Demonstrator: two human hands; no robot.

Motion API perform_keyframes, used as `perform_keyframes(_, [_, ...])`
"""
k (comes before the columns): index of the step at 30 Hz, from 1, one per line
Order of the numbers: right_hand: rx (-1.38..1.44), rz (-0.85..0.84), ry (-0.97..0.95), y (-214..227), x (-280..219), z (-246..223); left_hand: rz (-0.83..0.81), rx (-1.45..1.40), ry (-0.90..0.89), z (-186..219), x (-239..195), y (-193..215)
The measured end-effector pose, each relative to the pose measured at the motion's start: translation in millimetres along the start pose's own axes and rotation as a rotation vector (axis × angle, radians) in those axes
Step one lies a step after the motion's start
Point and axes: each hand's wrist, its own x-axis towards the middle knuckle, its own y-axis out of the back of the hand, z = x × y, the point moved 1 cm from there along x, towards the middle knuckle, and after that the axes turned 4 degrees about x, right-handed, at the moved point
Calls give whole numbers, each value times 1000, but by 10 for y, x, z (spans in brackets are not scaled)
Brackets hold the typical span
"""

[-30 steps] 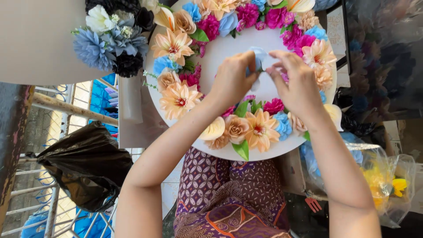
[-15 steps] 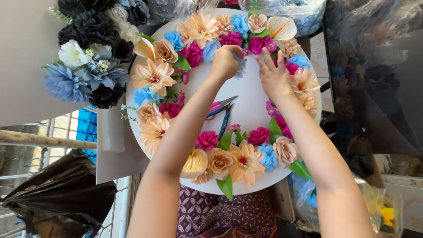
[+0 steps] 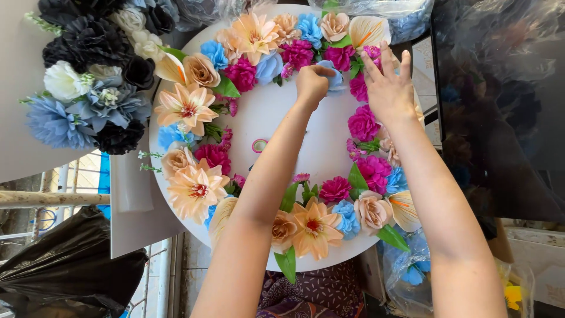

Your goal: Assembling an artificial floral wreath by arranging and securing flowers onto a circular base

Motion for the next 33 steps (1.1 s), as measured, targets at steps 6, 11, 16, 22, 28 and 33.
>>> perform_keyframes(6, [87,56,-3,58,-5,13,92,-77,28,-195,74,-263])
perform_keyframes(11, [77,86,-1,57,-6,14,118,-51,-34,-357,219,-471])
perform_keyframes(16, [35,125,16,3,-2,-6,158,94,-186,-445,341,-605])
perform_keyframes(22, [9,121,13,17,-20,-22,184,189,-313,-399,388,-683])
perform_keyframes(28, [73,166,33,152,-42,-39,109,213,-272,-278,341,-587])
perform_keyframes(33, [318,520,53,661,-110,-33,483,119,-230,-405,347,-513])
